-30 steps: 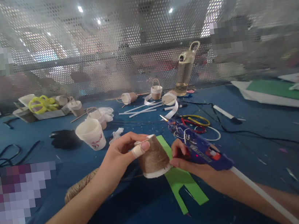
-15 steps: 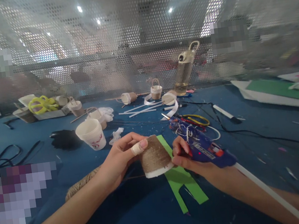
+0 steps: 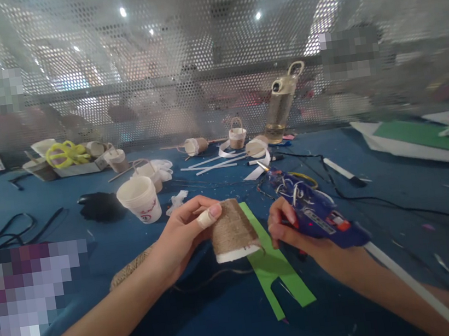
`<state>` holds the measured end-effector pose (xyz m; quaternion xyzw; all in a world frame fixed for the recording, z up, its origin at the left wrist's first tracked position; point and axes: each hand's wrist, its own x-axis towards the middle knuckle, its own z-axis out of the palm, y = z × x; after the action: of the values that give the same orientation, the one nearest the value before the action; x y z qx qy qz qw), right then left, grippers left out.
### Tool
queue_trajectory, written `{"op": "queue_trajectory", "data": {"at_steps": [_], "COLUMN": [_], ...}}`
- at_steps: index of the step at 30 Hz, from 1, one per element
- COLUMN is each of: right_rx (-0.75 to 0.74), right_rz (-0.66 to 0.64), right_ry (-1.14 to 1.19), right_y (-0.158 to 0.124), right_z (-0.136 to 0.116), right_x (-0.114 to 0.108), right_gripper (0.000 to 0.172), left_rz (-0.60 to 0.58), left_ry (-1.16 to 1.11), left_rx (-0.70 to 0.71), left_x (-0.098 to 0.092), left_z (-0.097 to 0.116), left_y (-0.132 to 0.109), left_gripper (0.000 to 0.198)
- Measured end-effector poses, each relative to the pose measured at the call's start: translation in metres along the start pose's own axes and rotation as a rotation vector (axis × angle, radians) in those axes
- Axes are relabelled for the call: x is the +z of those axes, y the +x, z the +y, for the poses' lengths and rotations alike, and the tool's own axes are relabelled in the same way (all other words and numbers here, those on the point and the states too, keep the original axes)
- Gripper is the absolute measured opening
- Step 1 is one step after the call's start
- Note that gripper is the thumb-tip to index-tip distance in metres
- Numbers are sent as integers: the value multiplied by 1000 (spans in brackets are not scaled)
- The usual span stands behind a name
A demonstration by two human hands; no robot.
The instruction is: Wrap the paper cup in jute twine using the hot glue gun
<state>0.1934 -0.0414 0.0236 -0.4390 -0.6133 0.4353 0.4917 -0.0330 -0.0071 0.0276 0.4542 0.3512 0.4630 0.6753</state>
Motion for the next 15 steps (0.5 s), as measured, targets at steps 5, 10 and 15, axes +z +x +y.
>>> {"op": "queue_trajectory", "data": {"at_steps": [5,10,15], "right_rx": [21,54,118], "right_rz": [-59,-135,-181], "right_ry": [115,243,258], "right_y": [-4,-5,-8], "right_z": [3,5,6], "right_x": [6,6,6], "right_gripper": [32,32,36], "left_rz": [37,44,51], "left_ry": [-32,-43,-45], "left_rx": [38,83,91], "left_x": [-1,-3,-4], "left_z": [-3,-5,-4], "left_y": [1,4,4], "left_gripper": [21,19,19]}}
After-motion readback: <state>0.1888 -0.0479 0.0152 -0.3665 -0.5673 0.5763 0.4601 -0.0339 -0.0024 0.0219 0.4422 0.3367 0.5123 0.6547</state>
